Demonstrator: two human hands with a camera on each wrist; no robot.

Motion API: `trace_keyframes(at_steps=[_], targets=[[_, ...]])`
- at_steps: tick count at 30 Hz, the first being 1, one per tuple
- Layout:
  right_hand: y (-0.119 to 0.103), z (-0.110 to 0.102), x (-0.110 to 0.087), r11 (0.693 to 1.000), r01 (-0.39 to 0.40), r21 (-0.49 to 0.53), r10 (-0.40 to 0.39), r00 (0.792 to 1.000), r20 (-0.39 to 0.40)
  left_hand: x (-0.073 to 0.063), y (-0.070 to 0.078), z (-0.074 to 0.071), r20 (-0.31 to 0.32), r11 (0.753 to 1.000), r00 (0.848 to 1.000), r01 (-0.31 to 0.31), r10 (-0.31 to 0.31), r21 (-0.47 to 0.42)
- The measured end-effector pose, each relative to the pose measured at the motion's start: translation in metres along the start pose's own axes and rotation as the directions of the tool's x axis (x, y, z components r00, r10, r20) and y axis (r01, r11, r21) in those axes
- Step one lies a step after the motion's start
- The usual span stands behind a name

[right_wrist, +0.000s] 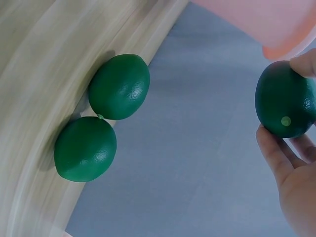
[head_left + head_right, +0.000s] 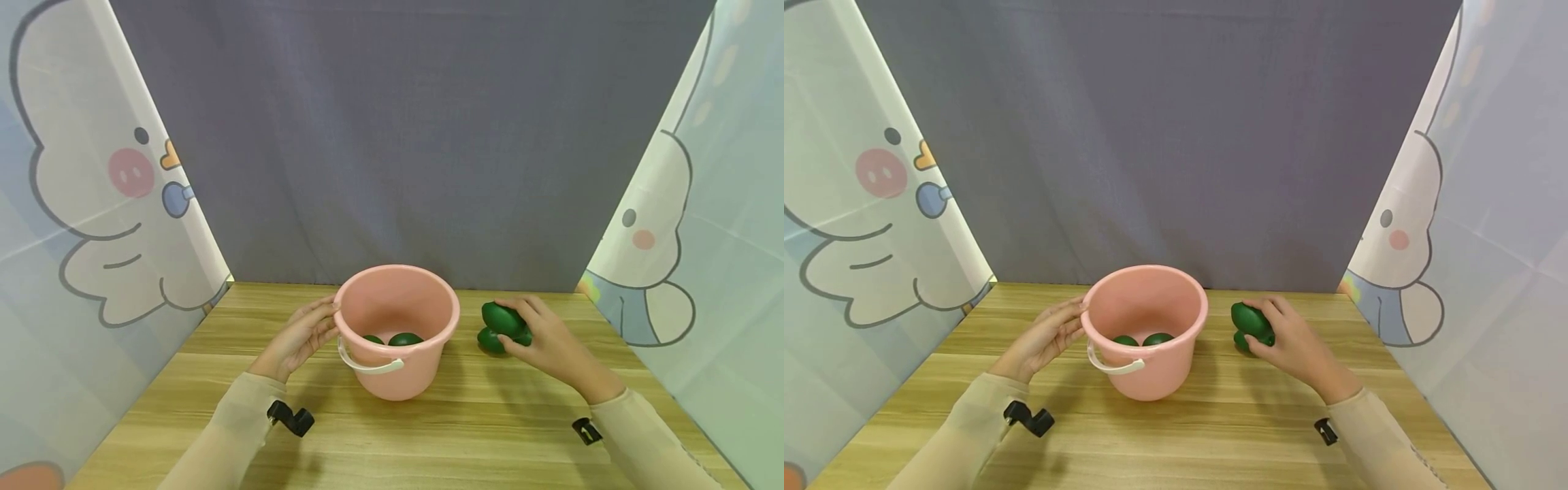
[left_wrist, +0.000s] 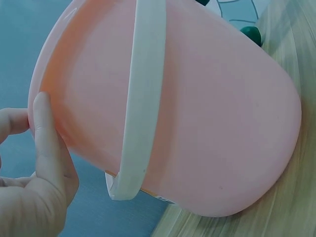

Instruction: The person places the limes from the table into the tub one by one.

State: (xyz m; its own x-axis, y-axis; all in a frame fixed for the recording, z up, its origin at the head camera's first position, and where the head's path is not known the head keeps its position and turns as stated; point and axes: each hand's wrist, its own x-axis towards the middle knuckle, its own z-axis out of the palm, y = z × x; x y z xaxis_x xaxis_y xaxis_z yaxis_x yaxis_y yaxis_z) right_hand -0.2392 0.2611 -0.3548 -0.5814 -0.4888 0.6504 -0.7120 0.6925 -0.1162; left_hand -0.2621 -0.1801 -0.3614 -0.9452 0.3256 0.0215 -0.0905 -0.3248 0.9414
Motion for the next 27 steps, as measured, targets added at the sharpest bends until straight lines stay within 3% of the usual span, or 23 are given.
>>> trace_keyframes(at_steps=[27], targets=[[-0.014, -0.009, 0.02, 0.997, 0.078, 0.008, -0.077, 0.994, -0.076, 0.0, 0.001, 0.001, -0.008, 1.0, 1.0, 0.007, -0.007, -0.015]])
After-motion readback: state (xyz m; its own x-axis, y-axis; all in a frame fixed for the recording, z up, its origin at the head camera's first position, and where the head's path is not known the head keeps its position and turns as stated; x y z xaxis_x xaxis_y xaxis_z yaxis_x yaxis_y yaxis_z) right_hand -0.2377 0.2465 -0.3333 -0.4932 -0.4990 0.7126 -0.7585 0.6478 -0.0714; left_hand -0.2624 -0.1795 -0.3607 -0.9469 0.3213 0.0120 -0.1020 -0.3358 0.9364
